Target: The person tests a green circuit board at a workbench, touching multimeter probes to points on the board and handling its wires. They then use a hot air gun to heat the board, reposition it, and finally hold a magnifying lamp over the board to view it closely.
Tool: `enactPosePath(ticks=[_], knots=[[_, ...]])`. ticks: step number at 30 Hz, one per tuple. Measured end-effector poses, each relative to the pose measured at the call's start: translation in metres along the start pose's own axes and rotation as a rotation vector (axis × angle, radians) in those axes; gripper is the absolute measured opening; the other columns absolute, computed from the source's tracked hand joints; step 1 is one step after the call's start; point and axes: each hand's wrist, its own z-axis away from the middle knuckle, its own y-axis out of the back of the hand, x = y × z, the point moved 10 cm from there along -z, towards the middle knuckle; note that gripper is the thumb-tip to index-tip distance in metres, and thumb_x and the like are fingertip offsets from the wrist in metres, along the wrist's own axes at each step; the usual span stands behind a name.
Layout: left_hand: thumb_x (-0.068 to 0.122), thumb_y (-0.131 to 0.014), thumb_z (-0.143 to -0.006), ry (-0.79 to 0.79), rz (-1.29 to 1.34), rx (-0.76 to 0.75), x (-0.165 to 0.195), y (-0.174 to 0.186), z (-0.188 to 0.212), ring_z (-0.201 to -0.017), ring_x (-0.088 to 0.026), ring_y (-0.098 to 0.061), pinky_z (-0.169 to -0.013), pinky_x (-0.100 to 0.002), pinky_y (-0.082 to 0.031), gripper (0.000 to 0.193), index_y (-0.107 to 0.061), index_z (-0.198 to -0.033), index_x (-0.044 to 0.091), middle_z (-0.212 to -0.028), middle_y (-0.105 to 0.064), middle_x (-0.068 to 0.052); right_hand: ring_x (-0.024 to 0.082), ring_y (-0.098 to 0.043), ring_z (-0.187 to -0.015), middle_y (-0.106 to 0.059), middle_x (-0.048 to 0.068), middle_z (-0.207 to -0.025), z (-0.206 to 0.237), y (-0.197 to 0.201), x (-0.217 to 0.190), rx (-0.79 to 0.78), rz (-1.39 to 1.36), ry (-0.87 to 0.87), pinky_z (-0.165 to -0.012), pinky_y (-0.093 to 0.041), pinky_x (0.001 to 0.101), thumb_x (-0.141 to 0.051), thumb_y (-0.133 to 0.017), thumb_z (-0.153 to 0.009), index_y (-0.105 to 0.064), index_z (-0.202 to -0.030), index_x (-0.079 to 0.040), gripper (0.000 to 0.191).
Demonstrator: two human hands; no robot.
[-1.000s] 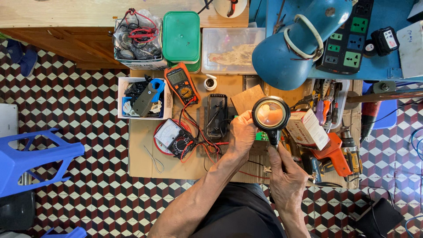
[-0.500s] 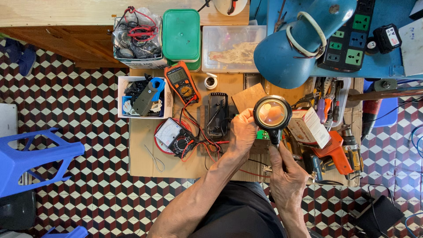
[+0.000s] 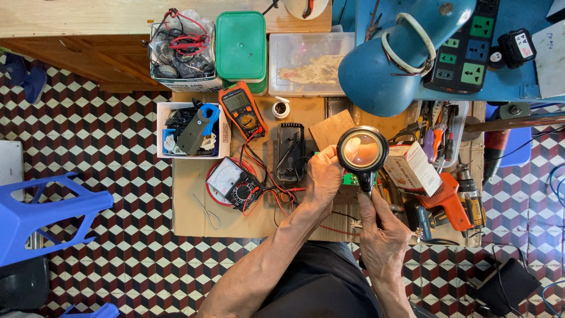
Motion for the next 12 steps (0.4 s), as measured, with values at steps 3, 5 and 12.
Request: enactPosePath(ticks=[3, 5, 12], knots=[[0.024, -0.076, -0.092, 0.019, 0.007, 0.008, 0.000, -0.001, 0.000, -0.068, -0.003, -0.048, -0.061, -0.020, -0.040, 0.026, -0.066, -0.098, 0.002, -0.076, -0.059, 0.005, 0.005, -0.057, -0.059, -0.068, 0.001, -0.073, 0.000, 0.000, 0.002, -0.001, 0.006, -0.012, -0.049, -0.046, 0.0230, -0.022, -0.065, -0.100, -0.070, -0.130, -0.006, 0.035], [0.024, -0.076, -0.092, 0.018, -0.009, 0.013, 0.001, -0.001, 0.000, -0.069, -0.003, -0.049, -0.061, -0.020, -0.040, 0.025, -0.067, -0.099, 0.002, -0.077, -0.060, 0.005, 0.005, -0.056, -0.058, -0.067, 0.002, -0.071, 0.000, -0.001, 0.003, 0.001, 0.008, -0.017, -0.048, -0.045, 0.0232, -0.022, -0.065, -0.100, -0.070, -0.131, -0.006, 0.035], [0.026, -0.077, -0.092, 0.033, -0.027, 0.013, -0.003, -0.001, -0.001, -0.071, -0.003, -0.053, -0.064, -0.019, -0.043, 0.028, -0.068, -0.099, 0.001, -0.079, -0.064, 0.003, 0.005, -0.056, -0.055, -0.066, 0.001, -0.069, 0.001, -0.001, 0.014, -0.013, 0.016, -0.039, -0.047, -0.045, 0.0225, -0.024, -0.064, -0.100, -0.070, -0.130, -0.007, 0.035]])
